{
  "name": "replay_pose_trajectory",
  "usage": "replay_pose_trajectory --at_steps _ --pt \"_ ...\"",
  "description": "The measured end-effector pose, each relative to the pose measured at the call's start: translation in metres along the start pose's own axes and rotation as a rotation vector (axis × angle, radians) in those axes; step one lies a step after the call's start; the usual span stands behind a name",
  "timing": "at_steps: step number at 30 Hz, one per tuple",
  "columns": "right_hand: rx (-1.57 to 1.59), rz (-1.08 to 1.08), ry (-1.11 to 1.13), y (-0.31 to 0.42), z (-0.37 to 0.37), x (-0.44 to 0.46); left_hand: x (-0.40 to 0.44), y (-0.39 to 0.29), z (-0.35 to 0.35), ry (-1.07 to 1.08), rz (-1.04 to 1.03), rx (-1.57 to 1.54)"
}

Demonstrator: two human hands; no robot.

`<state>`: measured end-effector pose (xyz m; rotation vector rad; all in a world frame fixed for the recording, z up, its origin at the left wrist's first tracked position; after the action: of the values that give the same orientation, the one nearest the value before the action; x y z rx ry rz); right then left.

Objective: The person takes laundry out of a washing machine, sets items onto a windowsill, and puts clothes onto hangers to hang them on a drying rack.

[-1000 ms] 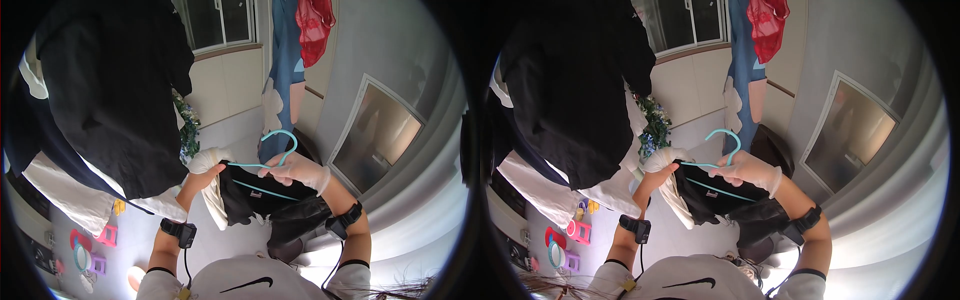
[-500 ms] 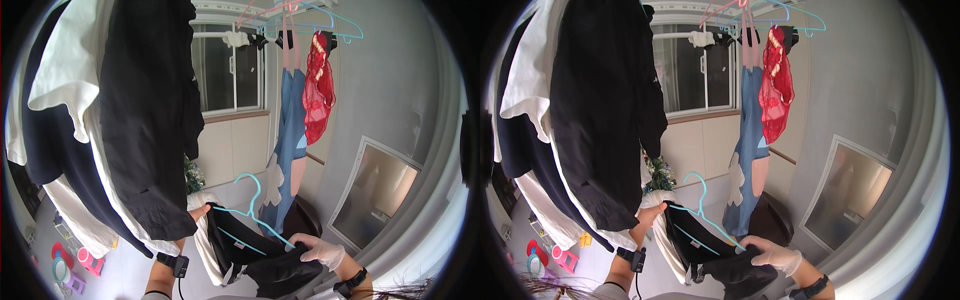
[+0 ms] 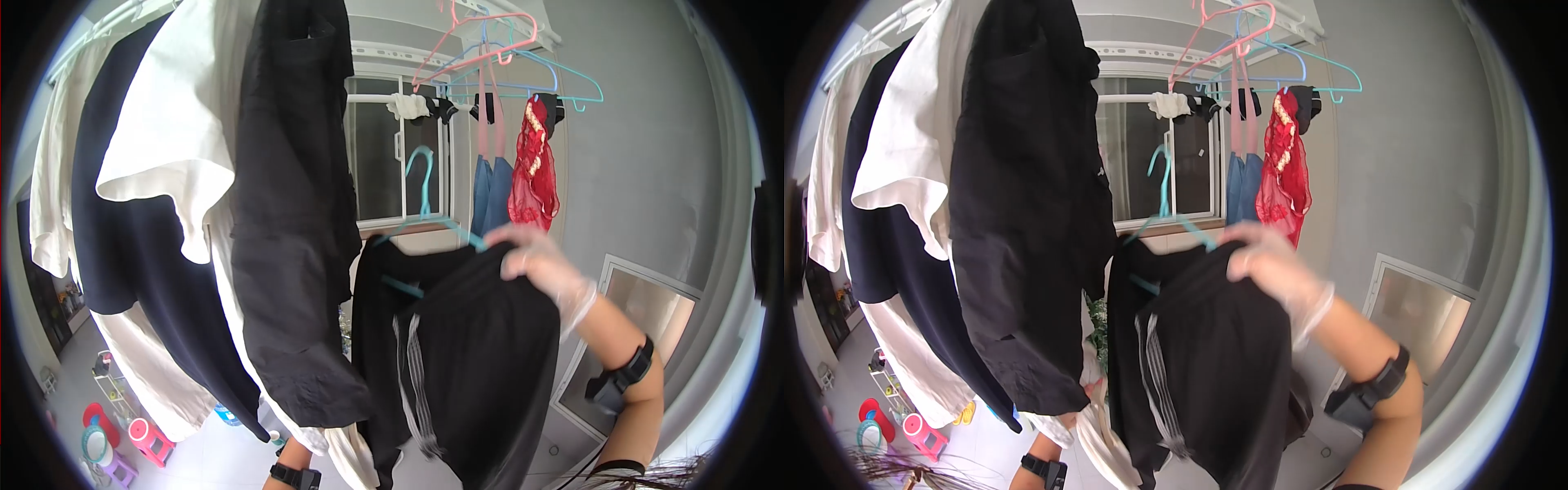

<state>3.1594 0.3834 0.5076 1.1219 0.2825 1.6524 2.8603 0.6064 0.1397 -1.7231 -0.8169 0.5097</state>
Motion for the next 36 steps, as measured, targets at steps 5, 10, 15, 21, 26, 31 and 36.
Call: replay_pose_trajectory --at_steps 5,10,15,21,26,31,36 --pt "-0.061 0.23 -0.187 0.071 0.031 0.073 -0.017 0.022 0.022 -0.048 0.039 -0.034" --pt "-0.364 0.448 -0.293 0.145 0.045 0.153 -0.021 0.027 0.026 -0.054 0.047 -0.035" --pt "-0.301 0.522 -0.544 0.188 0.03 0.226 -0.024 0.032 0.032 -0.053 0.045 -0.041" --pt "-0.239 0.572 -0.6 0.19 0.025 0.295 -0.04 0.041 0.054 -0.104 0.018 -0.076" --pt "-0.229 0.589 -0.505 0.154 0.025 0.325 -0.054 0.053 0.07 -0.144 0.004 -0.113" --pt "-1.175 0.526 -0.894 0.197 0.03 0.241 -0.069 0.033 0.06 -0.144 0.01 -0.079" --pt "-1.271 -0.083 -1.032 0.207 0.097 0.189 -0.057 0.045 0.076 -0.15 0.049 -0.001"
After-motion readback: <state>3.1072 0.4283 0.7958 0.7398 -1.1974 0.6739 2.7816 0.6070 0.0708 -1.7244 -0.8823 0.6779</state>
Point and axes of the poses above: each hand's wrist, its own x-axis towards the middle knuckle, its own z-axis out of the back of the hand, y = z × x, the point moved 1 cm from there along x, towards the middle knuckle, and after that the axes turned 10 degrees about y, right-handed, at the moved point
